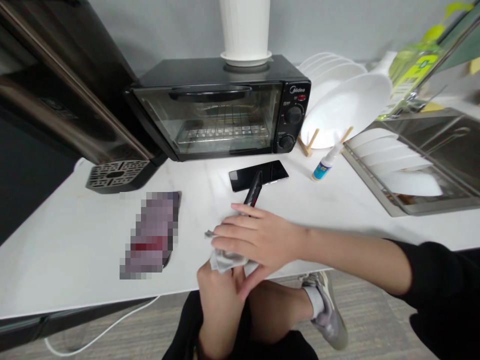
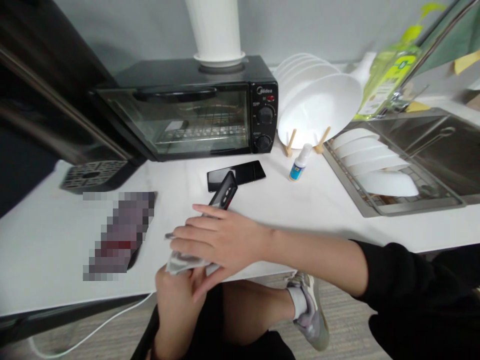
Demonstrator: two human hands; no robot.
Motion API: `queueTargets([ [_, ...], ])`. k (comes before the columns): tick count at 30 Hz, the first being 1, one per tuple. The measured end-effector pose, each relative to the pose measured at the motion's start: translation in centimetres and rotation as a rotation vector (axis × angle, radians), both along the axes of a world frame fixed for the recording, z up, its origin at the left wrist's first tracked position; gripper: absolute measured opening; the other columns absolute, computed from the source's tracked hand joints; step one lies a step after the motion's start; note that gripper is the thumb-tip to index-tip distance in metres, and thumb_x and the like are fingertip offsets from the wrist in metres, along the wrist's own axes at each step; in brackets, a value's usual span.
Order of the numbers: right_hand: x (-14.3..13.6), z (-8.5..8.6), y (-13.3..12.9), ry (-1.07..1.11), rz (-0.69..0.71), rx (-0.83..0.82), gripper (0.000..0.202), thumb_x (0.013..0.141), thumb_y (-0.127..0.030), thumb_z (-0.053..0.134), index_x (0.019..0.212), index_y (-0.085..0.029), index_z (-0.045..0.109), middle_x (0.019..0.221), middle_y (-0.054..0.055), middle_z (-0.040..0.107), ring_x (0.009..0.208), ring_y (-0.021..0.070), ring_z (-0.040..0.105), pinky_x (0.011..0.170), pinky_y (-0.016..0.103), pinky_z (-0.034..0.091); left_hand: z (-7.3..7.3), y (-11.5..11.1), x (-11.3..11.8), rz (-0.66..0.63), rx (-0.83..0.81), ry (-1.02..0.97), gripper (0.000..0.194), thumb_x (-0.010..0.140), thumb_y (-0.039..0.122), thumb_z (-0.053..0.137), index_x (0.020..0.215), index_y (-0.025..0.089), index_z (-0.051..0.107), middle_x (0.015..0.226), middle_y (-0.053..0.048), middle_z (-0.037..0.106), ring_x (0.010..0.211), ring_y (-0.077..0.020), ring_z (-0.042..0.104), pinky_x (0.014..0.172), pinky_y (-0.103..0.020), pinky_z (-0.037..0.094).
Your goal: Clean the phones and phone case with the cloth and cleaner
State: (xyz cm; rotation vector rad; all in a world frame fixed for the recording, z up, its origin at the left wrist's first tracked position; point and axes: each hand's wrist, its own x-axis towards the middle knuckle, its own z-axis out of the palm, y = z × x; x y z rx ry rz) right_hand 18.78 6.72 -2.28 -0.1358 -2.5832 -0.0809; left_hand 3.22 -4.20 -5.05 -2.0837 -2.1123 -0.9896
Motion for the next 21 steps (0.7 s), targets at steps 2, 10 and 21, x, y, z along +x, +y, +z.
queueTargets([
  [2,0.9,-0.1,2.4,0.050,-0.134,-0.034,0.085,0.094,-0.082,0.037,0.139,-0.011,0.052,0.138,0.018,0.064,0.134,0.0287,0.056,0.131,0.053,0.017,0.4,0.1,0.4,0.013,0.018,-0.014,0.025,0.100,0.028,0.051,0.095,0.018,0.073,0.058,-0.003,0.067,0.051,-0.0194,0.065,0.052,-0.026,0.042],
  [10,1.9,0.4,3.8,0.186,-0.407,-0.189,0.084,0.091,-0.086,0.031,0.122,-0.013,0.058,0.127,0.018,0.068,0.133,0.0342,0.055,0.131,0.063,0.008,1.2,0.2,1.2,-0.024,0.093,-0.057,0.029,0.103,0.022,0.052,0.126,0.015,0.068,0.074,-0.003,0.076,0.061,-0.0183,0.073,0.058,-0.024,0.047],
  [21,1.9,0.0,4.4,0.118,-0.287,-0.148,0.077,0.097,-0.079,0.031,0.131,-0.014,0.055,0.124,0.016,0.069,0.120,0.0314,0.061,0.129,0.063,0.013,1.1,0.1,1.0,-0.018,0.079,-0.047,0.026,0.103,0.023,0.050,0.115,0.013,0.072,0.063,-0.003,0.071,0.053,-0.0190,0.068,0.054,-0.026,0.044],
])
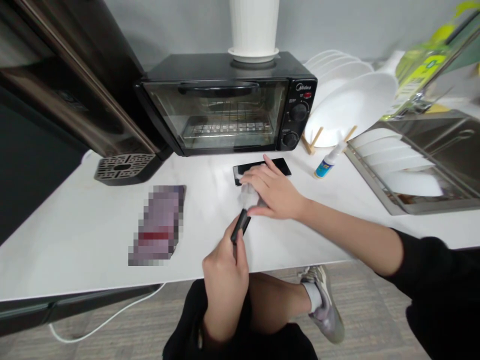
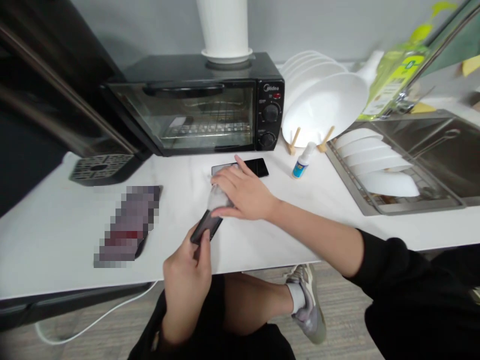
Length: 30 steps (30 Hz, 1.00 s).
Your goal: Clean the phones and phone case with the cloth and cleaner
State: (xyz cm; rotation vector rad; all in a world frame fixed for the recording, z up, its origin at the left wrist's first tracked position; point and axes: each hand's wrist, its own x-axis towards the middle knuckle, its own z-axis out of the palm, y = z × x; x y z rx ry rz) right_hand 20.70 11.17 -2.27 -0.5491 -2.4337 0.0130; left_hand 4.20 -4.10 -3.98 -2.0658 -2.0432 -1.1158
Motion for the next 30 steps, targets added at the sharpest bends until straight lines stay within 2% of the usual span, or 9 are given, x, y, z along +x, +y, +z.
queueTargets([
  [2,0.3,0.2,0.6,0.050,-0.095,-0.037,0.079,0.095,-0.082,0.029,0.125,-0.015,0.058,0.120,0.016,0.069,0.121,0.0331,0.059,0.128,0.065,0.015,0.1,0.0,0.2,-0.006,-0.013,-0.038,0.030,0.104,0.024,0.050,0.126,0.015,0.068,0.069,-0.002,0.074,0.057,-0.0184,0.070,0.058,-0.025,0.046],
  [4,-0.1,0.4,-0.7,0.057,-0.074,-0.033,0.080,0.093,-0.084,0.032,0.123,-0.015,0.058,0.120,0.016,0.068,0.123,0.0326,0.058,0.128,0.064,0.015,-0.1,0.0,0.1,-0.011,0.001,-0.042,0.031,0.104,0.024,0.050,0.126,0.015,0.069,0.075,-0.004,0.076,0.060,-0.0185,0.071,0.059,-0.025,0.047],
  [8,-1.9,0.5,-5.0,-0.083,0.277,0.117,0.084,0.094,-0.081,0.040,0.136,-0.010,0.053,0.129,0.016,0.068,0.130,0.0279,0.055,0.132,0.054,0.012,-1.1,0.0,-0.6,-0.021,-0.033,0.031,0.025,0.099,0.025,0.051,0.095,0.017,0.074,0.063,-0.004,0.072,0.053,-0.0196,0.066,0.054,-0.027,0.044],
  [10,-2.1,0.5,-5.4,-0.118,0.365,0.164,0.084,0.096,-0.078,0.042,0.141,-0.008,0.049,0.132,0.016,0.067,0.131,0.0264,0.054,0.133,0.051,0.010,-1.3,-0.1,-0.7,-0.012,-0.078,0.053,0.025,0.097,0.026,0.052,0.085,0.018,0.072,0.058,-0.004,0.068,0.052,-0.0203,0.065,0.053,-0.027,0.043],
  [17,1.0,0.1,1.4,0.033,-0.099,-0.049,0.066,0.101,-0.074,0.029,0.120,-0.018,0.058,0.116,0.012,0.068,0.114,0.0297,0.061,0.129,0.063,0.010,0.1,0.1,0.4,0.005,-0.032,-0.043,0.030,0.103,0.024,0.053,0.128,0.017,0.069,0.082,-0.006,0.079,0.070,-0.0198,0.076,0.065,-0.024,0.050],
  [21,0.6,0.4,0.1,0.106,-0.223,-0.091,0.061,0.103,-0.068,0.026,0.113,-0.019,0.060,0.116,0.013,0.067,0.121,0.0312,0.058,0.129,0.066,0.009,0.0,0.0,0.5,0.002,-0.011,-0.037,0.030,0.103,0.021,0.054,0.128,0.016,0.069,0.080,-0.005,0.078,0.069,-0.0198,0.076,0.065,-0.024,0.050],
  [23,-0.5,0.6,-2.3,0.063,-0.111,-0.056,0.067,0.100,-0.074,0.033,0.121,-0.016,0.059,0.122,0.016,0.066,0.128,0.0322,0.055,0.129,0.065,0.010,-0.4,0.0,0.2,0.008,-0.004,-0.014,0.029,0.101,0.021,0.053,0.124,0.014,0.070,0.075,-0.006,0.076,0.064,-0.0205,0.073,0.062,-0.026,0.049],
  [27,-2.1,0.7,-5.7,-0.133,0.322,0.107,0.084,0.095,-0.078,0.042,0.142,-0.009,0.049,0.135,0.017,0.065,0.133,0.0291,0.053,0.130,0.053,0.018,-1.3,0.1,-0.4,-0.025,-0.021,0.057,0.024,0.093,0.017,0.052,0.079,0.016,0.071,0.059,-0.006,0.067,0.052,-0.0209,0.066,0.054,-0.028,0.045],
  [30,-1.6,0.5,-3.8,-0.130,0.306,0.114,0.079,0.097,-0.076,0.039,0.141,-0.012,0.050,0.130,0.015,0.068,0.122,0.0277,0.059,0.125,0.050,0.028,-1.3,0.1,-0.4,-0.001,-0.056,0.033,0.021,0.094,0.019,0.053,0.085,0.016,0.073,0.062,-0.005,0.069,0.055,-0.0209,0.067,0.056,-0.027,0.046],
])
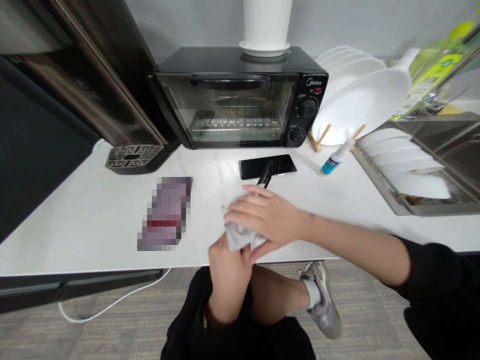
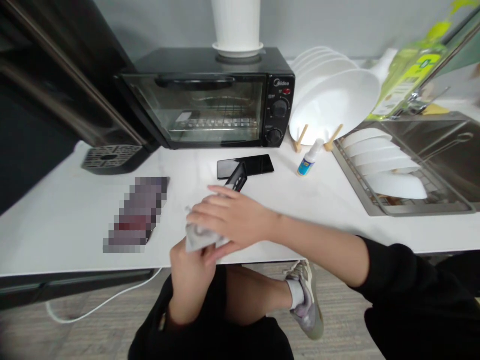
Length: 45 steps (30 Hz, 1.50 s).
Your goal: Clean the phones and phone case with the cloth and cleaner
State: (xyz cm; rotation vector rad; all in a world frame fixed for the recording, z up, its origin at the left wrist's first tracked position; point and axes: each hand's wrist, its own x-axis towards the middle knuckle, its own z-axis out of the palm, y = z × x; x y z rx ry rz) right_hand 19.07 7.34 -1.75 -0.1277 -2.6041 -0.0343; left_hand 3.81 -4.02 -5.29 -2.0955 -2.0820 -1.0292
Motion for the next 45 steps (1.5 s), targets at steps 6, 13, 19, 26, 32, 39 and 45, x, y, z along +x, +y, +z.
queueTargets([
  [6,2.5,0.0,5.0,0.225,-0.451,-0.164,0.057,0.105,-0.064,0.027,0.102,-0.019,0.062,0.100,0.010,0.068,0.099,0.0269,0.061,0.121,0.056,0.032,1.2,-0.1,0.9,0.002,0.014,-0.088,0.032,0.104,0.026,0.051,0.131,0.019,0.068,0.074,-0.003,0.075,0.067,-0.0195,0.074,0.068,-0.025,0.051],
  [13,-0.4,0.2,-1.6,-0.011,0.034,0.054,0.058,0.106,-0.057,0.038,0.140,-0.013,0.052,0.132,0.013,0.067,0.127,0.0241,0.056,0.128,0.047,0.024,-0.1,0.0,0.1,-0.011,0.009,0.045,0.025,0.093,0.020,0.051,0.078,0.018,0.070,0.064,-0.008,0.070,0.058,-0.0232,0.068,0.056,-0.029,0.044],
  [19,1.0,-0.1,2.5,0.155,-0.276,-0.096,0.049,0.110,-0.048,0.027,0.123,-0.017,0.063,0.115,0.009,0.071,0.109,0.0245,0.061,0.123,0.050,0.031,0.9,0.3,0.8,0.050,-0.051,-0.030,0.026,0.102,0.027,0.050,0.106,0.016,0.073,0.067,-0.005,0.071,0.061,-0.0205,0.070,0.060,-0.027,0.045],
  [26,1.9,0.0,1.8,0.245,-0.344,-0.204,0.039,0.109,-0.034,0.030,0.112,-0.021,0.066,0.110,0.007,0.070,0.118,0.0253,0.059,0.130,0.059,0.014,1.5,0.9,2.3,0.054,-0.093,-0.071,0.027,0.103,0.027,0.051,0.117,0.017,0.071,0.081,-0.007,0.078,0.070,-0.0211,0.074,0.064,-0.027,0.046],
  [32,1.3,-0.2,0.0,0.141,-0.077,-0.045,0.037,0.108,-0.037,0.036,0.123,-0.019,0.065,0.112,0.006,0.074,0.107,0.0219,0.062,0.120,0.047,0.035,1.2,1.1,2.5,0.091,-0.136,0.003,0.021,0.094,0.016,0.054,0.082,0.016,0.071,0.071,-0.010,0.075,0.065,-0.0233,0.072,0.061,-0.029,0.042],
  [39,3.6,0.5,3.3,0.280,-0.468,-0.180,0.041,0.109,-0.034,0.034,0.103,-0.020,0.072,0.095,0.006,0.073,0.098,0.0242,0.062,0.116,0.052,0.036,2.2,1.1,2.9,0.049,-0.103,-0.110,0.027,0.105,0.033,0.053,0.117,0.020,0.073,0.088,-0.006,0.081,0.075,-0.0203,0.076,0.065,-0.025,0.045],
  [45,3.2,0.6,2.1,0.268,-0.424,-0.224,0.039,0.109,-0.032,0.034,0.110,-0.021,0.071,0.103,0.005,0.074,0.106,0.0245,0.061,0.123,0.056,0.027,1.6,0.9,3.2,0.090,-0.038,-0.028,0.026,0.104,0.030,0.054,0.115,0.018,0.073,0.079,-0.006,0.079,0.064,-0.0182,0.073,0.061,-0.025,0.043],
])
